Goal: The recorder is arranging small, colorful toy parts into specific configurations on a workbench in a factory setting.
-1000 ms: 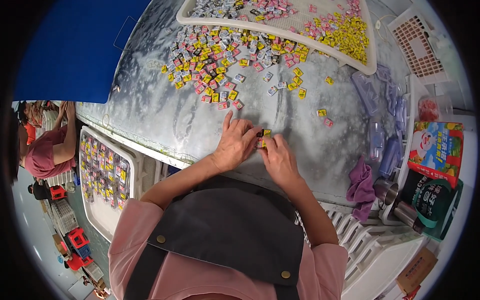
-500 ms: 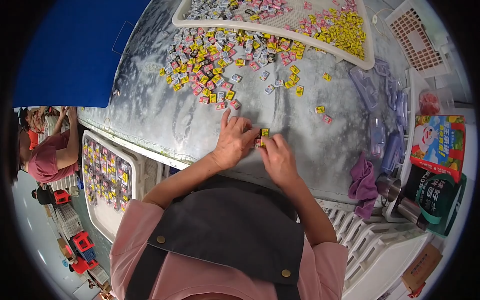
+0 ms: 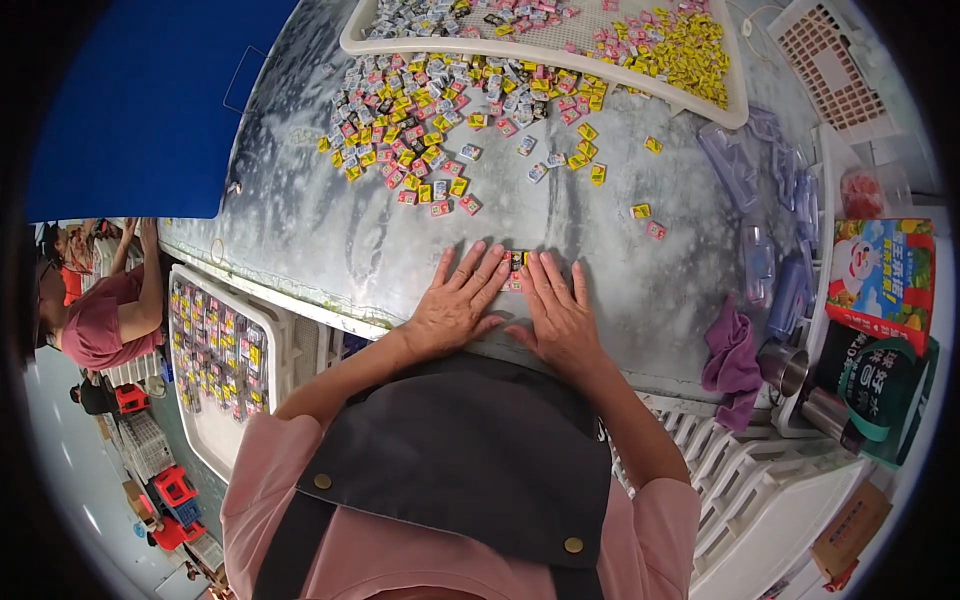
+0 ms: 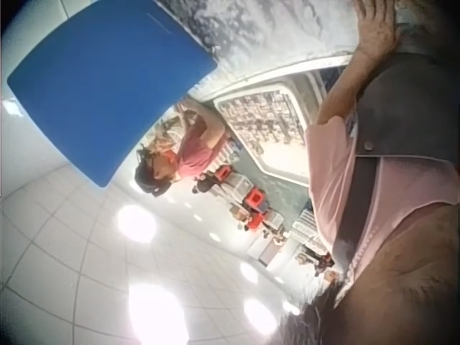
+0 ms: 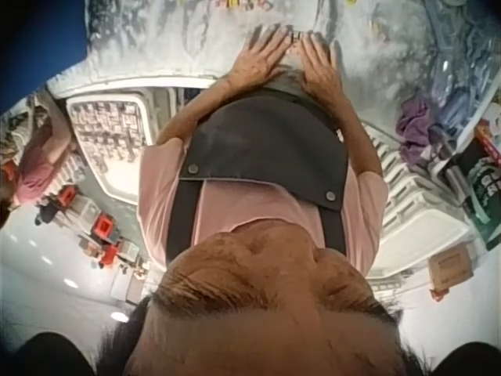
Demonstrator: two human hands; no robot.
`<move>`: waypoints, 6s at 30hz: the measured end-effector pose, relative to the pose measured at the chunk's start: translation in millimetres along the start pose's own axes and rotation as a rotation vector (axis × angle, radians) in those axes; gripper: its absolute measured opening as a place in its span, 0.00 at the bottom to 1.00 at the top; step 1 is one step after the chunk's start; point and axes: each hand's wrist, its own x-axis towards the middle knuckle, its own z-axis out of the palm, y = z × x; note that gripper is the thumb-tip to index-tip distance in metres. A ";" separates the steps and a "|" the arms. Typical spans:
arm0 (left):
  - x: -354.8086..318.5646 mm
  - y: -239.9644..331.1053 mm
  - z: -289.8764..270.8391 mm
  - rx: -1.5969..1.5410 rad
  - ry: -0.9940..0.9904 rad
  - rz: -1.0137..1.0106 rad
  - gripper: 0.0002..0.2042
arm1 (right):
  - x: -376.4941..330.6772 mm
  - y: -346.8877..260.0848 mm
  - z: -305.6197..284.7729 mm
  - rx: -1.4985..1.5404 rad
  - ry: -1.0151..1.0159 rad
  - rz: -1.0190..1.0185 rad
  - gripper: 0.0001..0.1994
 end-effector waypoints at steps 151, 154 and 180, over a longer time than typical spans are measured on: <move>103.0 -72.5 -33.9 -0.014 0.448 -0.019 0.12 | 121.7 72.2 -36.3 0.222 -0.006 0.263 0.17; 104.3 -63.1 -39.1 -0.074 0.479 0.039 0.12 | 127.9 66.2 -38.0 0.202 -0.051 0.321 0.17; 98.8 -100.0 -50.1 -0.029 0.433 -0.011 0.12 | 155.4 102.6 -51.3 0.191 0.005 0.263 0.12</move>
